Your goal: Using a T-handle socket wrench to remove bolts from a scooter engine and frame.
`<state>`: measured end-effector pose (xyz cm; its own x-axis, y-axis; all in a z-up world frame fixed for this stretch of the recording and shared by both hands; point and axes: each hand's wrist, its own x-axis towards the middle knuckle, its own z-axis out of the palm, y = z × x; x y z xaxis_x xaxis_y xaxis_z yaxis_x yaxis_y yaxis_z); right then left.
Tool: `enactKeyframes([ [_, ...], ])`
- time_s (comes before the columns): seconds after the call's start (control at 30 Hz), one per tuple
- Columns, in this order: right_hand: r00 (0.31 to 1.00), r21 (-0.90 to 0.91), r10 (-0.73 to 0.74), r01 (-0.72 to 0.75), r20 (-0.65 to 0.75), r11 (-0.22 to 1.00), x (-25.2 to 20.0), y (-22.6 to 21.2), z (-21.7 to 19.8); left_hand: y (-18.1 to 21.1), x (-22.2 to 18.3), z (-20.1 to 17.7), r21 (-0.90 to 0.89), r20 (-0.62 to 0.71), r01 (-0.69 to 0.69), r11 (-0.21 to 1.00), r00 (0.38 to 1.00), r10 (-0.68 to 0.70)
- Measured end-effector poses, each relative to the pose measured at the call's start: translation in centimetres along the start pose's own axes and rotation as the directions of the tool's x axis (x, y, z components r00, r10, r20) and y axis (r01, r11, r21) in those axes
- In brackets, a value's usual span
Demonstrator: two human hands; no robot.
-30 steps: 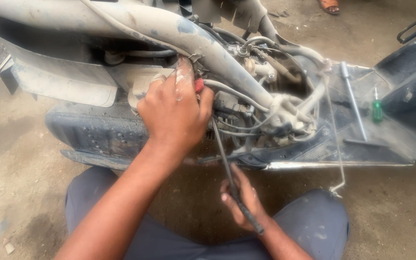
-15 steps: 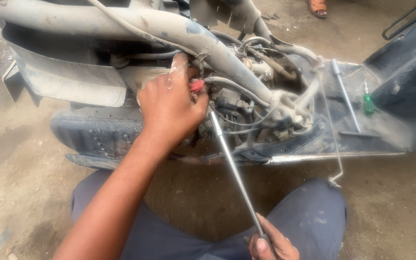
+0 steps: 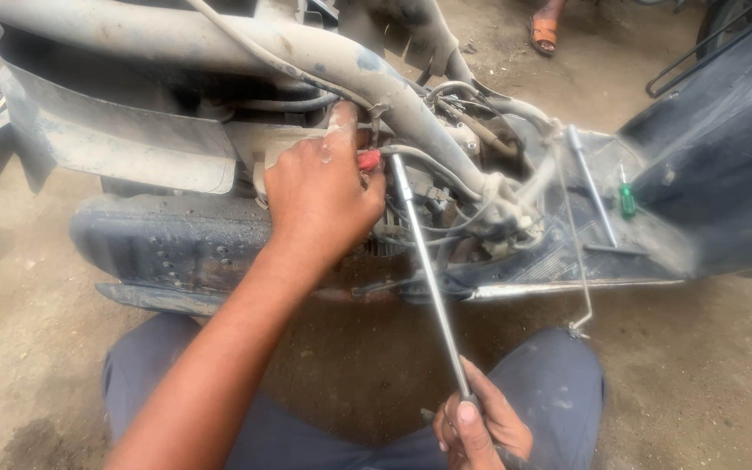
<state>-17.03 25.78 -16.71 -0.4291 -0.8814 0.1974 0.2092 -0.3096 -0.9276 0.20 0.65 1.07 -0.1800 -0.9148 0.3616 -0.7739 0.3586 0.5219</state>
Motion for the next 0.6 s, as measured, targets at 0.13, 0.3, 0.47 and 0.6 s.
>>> enactKeyframes([
  [0.13, 0.993, 0.173, 0.078, -0.092, 0.086, 0.981, -0.1, 0.4, -0.3, 0.2, 0.0, -0.7, 0.001, 0.045, -0.024, 1.0, 0.999, 0.023],
  [0.3, 0.925, 0.562, 0.236, -0.371, 0.299, 0.74, -2.2, 2.6, -2.6, -2.4, 0.8, -0.1, -0.513, 0.043, 0.067, 0.856, 0.998, -0.053],
  [0.47, 0.984, -0.053, 0.146, -0.142, 0.097, 0.988, -2.5, 2.4, -1.8, -3.0, 1.8, -3.4, -0.962, 0.258, 0.272, 0.0, 0.913, -0.316],
  [0.6, 0.962, -0.63, -0.073, 0.229, 0.264, 0.742, -2.4, 2.9, -4.0, -2.4, 2.8, -3.5, -0.909, 0.318, 0.185, -0.374, 0.888, -0.332],
])
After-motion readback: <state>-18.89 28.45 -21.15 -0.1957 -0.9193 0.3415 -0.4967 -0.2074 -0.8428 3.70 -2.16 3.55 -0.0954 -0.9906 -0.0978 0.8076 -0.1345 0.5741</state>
